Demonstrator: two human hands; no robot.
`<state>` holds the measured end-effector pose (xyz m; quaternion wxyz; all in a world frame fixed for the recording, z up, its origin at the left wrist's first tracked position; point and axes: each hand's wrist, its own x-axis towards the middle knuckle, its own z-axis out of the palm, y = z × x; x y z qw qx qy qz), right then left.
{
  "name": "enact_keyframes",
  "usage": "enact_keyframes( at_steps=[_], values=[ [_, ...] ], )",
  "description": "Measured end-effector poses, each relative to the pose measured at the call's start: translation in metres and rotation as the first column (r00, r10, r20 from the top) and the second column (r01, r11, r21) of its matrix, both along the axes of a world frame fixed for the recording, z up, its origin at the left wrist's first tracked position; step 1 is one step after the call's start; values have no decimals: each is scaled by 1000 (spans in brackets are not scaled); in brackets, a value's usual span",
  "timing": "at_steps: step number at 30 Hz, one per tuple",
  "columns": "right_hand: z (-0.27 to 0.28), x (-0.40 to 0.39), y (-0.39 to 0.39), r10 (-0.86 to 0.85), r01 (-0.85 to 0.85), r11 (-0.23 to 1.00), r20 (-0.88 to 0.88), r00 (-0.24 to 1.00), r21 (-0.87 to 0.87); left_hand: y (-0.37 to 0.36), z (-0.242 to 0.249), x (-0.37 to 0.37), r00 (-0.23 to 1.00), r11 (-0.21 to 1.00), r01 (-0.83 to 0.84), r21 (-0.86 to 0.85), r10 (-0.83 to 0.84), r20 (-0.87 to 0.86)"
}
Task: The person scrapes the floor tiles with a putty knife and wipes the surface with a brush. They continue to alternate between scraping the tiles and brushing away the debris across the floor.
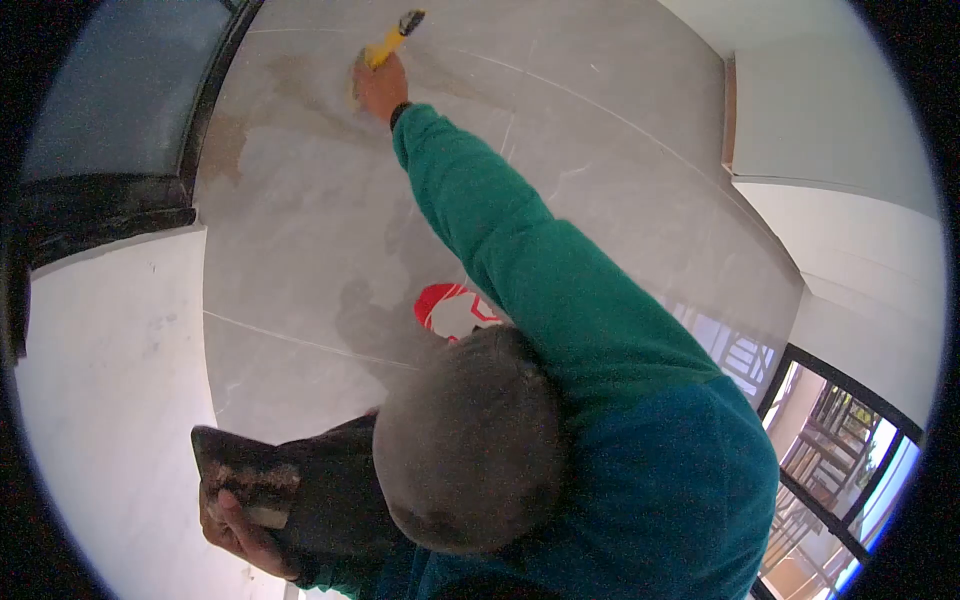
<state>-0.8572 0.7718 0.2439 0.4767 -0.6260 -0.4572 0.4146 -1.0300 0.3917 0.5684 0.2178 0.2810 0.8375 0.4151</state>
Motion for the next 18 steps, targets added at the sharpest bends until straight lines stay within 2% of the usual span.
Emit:
enact_keyframes(
  at_steps=[1,2,3,4,5,6,7,8,9,10,11,12,13,14,15,16,17,18],
  values=[
    [10,9,0,88,-100,985,93,992,138,2,5,0,996,995,88,-51,-87,11],
    [21,29,-8,161,-171,968,64,985,185,4,6,1,985,981,172,-87,-170,31],
    [33,49,-15,238,-239,943,35,971,231,-3,0,5,995,995,98,15,-97,-24],
    [44,86,-52,285,-259,947,-128,950,188,-7,-3,-5,929,937,340,74,-323,-180],
    [46,126,-88,204,-165,962,-170,964,220,-10,-7,-16,799,819,561,120,-498,-336],
    [51,172,-124,140,-115,980,-153,978,160,-18,3,-10,944,975,222,17,-219,246],
    [47,223,-160,20,-26,992,50,999,125,-12,0,-8,928,970,239,36,-239,286],
    [28,282,-198,-129,127,991,40,991,40,-7,-5,-6,933,956,282,82,-293,211],
    [24,336,-234,-250,254,967,287,925,23,-2,-7,-5,933,938,324,120,-338,123],
    [23,385,-269,-367,369,927,380,849,69,1,-9,-6,926,917,370,149,-377,24],
    [40,420,-298,-391,531,847,641,661,-31,5,-11,-7,907,890,421,174,-413,-81],
    [26,474,-333,-391,649,761,801,454,5,10,-10,-14,871,853,484,195,-451,-195],
    [42,497,-349,-320,718,695,878,357,-38,-1,-30,-32,858,835,509,209,-474,-197],
    [54,512,-363,-231,785,615,936,266,-72,-15,-58,-55,761,737,646,199,-603,-239],
    [63,524,-375,-252,799,598,933,257,-58,-35,-82,-80,648,623,760,183,-707,-284],
    [70,534,-384,-227,809,584,945,237,-62,-17,-64,-56,638,610,769,193,-712,-292],
    [73,539,-387,-199,816,574,955,222,-70,14,-30,-11,790,776,607,172,-613,-27],
    [75,541,-386,-213,822,566,951,223,-66,30,-11,14,869,898,431,90,-440,228]
  ],
)
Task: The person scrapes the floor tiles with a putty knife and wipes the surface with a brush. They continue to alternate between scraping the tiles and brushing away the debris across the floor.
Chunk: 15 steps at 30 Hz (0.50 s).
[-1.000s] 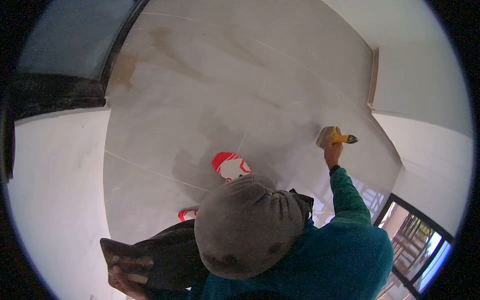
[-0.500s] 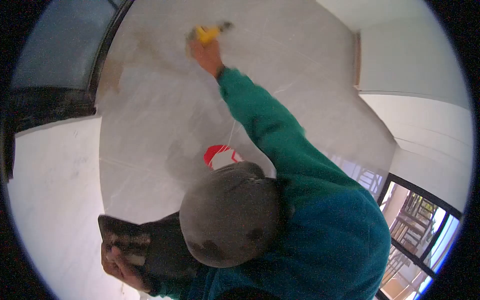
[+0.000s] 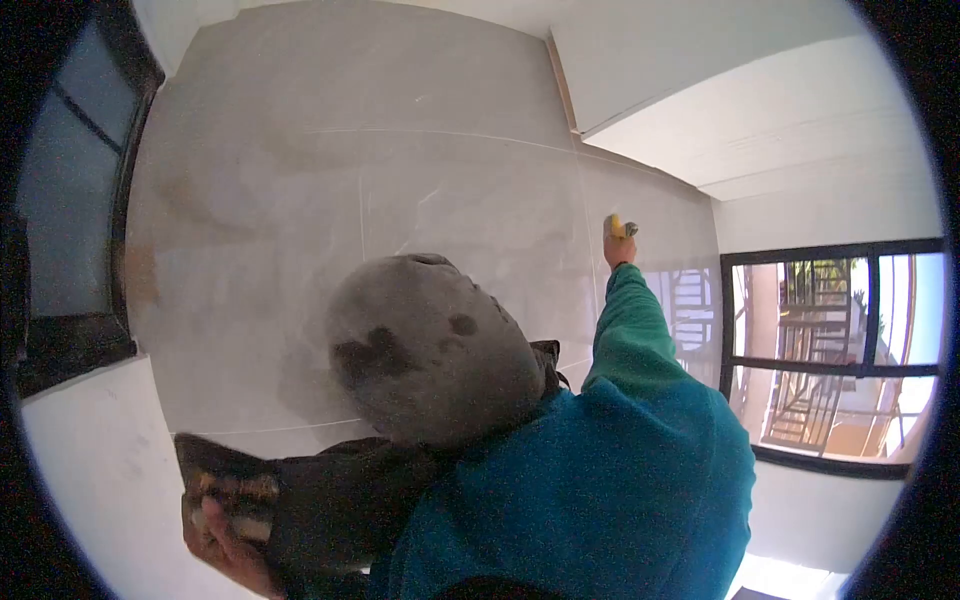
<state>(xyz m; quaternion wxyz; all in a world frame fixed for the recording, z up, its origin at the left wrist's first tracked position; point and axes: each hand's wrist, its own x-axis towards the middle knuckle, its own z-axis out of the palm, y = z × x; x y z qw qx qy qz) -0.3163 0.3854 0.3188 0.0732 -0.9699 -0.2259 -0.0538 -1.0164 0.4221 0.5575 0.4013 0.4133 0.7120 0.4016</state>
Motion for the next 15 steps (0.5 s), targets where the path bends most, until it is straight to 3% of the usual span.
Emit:
enact_keyframes(
  at_steps=[1,3,4,6,8,10,11,13,14,15],
  values=[
    [0,-3,-2,67,-67,998,-14,998,-9,1,-8,-4,1000,1000,21,17,-21,-1],
    [-18,22,-6,235,-236,971,-31,971,-23,13,-27,1,974,992,-108,58,117,-194],
    [-19,24,2,226,-226,974,-34,974,-3,22,-27,1,974,992,-97,77,111,-199],
    [-14,27,13,379,-378,925,-18,925,34,34,-25,0,996,998,-8,-62,2,-84],
    [-26,56,20,369,-366,927,16,929,-78,45,-29,-2,977,990,-40,-137,11,-211],
    [-58,108,26,348,-334,928,64,935,-167,59,-28,5,792,960,280,-20,-243,-560],
    [-56,98,38,345,-334,928,42,938,-164,59,-31,9,818,981,162,-103,-192,-542],
    [-55,82,77,133,-140,988,95,987,72,45,-48,-11,809,983,70,-169,-155,-567],
    [-74,70,100,142,-146,987,68,988,68,44,-48,-16,809,975,-22,-221,-112,-577],
    [-94,60,127,122,-124,992,121,985,9,58,-27,13,768,990,50,-134,-124,-629]
  ],
)
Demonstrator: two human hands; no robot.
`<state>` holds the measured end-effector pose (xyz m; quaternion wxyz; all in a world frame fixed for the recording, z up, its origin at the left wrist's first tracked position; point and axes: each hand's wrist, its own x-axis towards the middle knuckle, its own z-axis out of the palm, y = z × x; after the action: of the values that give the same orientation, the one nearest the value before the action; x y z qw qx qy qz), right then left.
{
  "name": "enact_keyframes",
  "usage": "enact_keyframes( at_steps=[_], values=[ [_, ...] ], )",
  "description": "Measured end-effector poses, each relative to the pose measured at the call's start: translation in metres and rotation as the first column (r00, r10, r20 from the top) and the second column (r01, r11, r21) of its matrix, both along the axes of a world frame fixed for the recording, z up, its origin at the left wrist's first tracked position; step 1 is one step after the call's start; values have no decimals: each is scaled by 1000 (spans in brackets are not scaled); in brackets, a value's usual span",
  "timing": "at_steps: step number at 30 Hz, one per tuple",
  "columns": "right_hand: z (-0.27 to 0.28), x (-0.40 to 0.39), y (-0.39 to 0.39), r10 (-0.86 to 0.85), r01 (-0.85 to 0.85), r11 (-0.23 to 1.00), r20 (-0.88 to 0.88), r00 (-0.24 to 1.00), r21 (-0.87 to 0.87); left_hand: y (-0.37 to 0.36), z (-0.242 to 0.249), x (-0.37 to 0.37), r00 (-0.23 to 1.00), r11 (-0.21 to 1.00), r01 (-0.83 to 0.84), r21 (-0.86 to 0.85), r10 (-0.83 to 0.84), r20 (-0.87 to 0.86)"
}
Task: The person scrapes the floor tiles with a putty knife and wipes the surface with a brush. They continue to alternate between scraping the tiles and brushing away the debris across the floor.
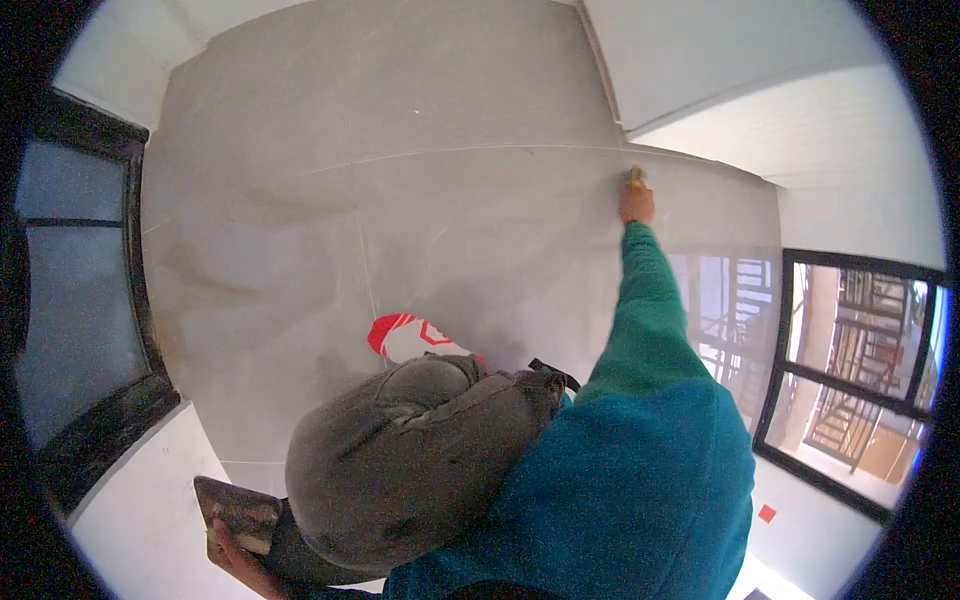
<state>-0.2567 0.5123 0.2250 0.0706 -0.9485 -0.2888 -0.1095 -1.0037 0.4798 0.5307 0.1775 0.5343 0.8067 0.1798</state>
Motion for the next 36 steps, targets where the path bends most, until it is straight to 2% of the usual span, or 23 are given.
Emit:
enact_keyframes(
  at_steps=[1,2,3,5,6,7,8,9,13,14,15,17,19,20,21,24,25,26,29,30,33,34,36],
  values=[
    [-19,-16,26,-27,31,998,66,997,-54,3,6,6,1000,1000,-6,-10,6,-20],
    [-23,-62,64,120,-92,977,134,984,-195,6,13,9,984,991,-137,-1,137,115],
    [-26,-124,103,285,-275,958,138,949,-86,9,20,12,933,962,-273,8,263,246],
    [-27,-255,182,555,-539,806,6,832,243,29,32,28,944,963,-271,8,264,199],
    [-50,-319,222,569,-450,777,-186,801,440,39,37,36,959,970,-244,6,240,153],
    [-1,-376,246,665,-431,712,-336,667,554,47,44,40,968,975,-224,1,222,115],
    [22,-417,272,645,-460,762,-599,475,456,52,48,43,973,978,-210,10,208,99],
    [46,-443,281,746,-482,662,-567,350,574,56,54,47,976,979,-202,22,199,83],
    [54,-439,276,784,-381,614,-588,197,691,59,76,59,978,978,-206,24,205,45],
    [43,-403,255,926,-714,378,-233,298,589,56,79,63,975,976,-216,21,215,49],
    [26,-355,227,937,-891,342,-42,346,300,52,81,67,970,972,-236,13,235,63],
    [-11,-233,160,921,-786,389,204,332,-480,45,85,69,964,967,-254,-10,254,81],
    [13,-128,105,773,-744,549,-109,625,-380,40,90,73,955,959,-280,-31,282,93],
    [17,-91,83,688,-671,718,-331,646,182,39,92,76,952,957,-288,-41,291,97],
    [29,-78,65,510,-535,845,-328,795,17,39,94,78,949,955,-294,-48,297,101],
    [12,-152,69,340,-317,938,-187,922,140,42,96,81,959,964,-258,-61,263,102],
    [1,-197,89,237,-155,963,-426,873,219,45,97,83,964,970,-237,-61,242,106],
    [-17,-245,108,447,-289,876,-428,785,386,51,96,84,970,976,-210,-63,216,110],
    [-23,-414,197,690,-468,724,-549,472,507,75,95,88,988,996,-80,-46,85,126],
    [5,-461,231,817,-555,543,-245,521,631,83,92,91,991,999,-18,-33,22,132],
    [51,-527,292,731,-548,630,-658,180,550,112,82,94,975,974,218,-60,-220,-27],
    [65,-525,300,692,-606,600,-719,66,522,115,76,100,983,989,139,-47,-131,132],
    [57,-501,298,805,-600,542,-569,168,589,128,66,81,944,949,314,-24,-310,108]
  ],
)
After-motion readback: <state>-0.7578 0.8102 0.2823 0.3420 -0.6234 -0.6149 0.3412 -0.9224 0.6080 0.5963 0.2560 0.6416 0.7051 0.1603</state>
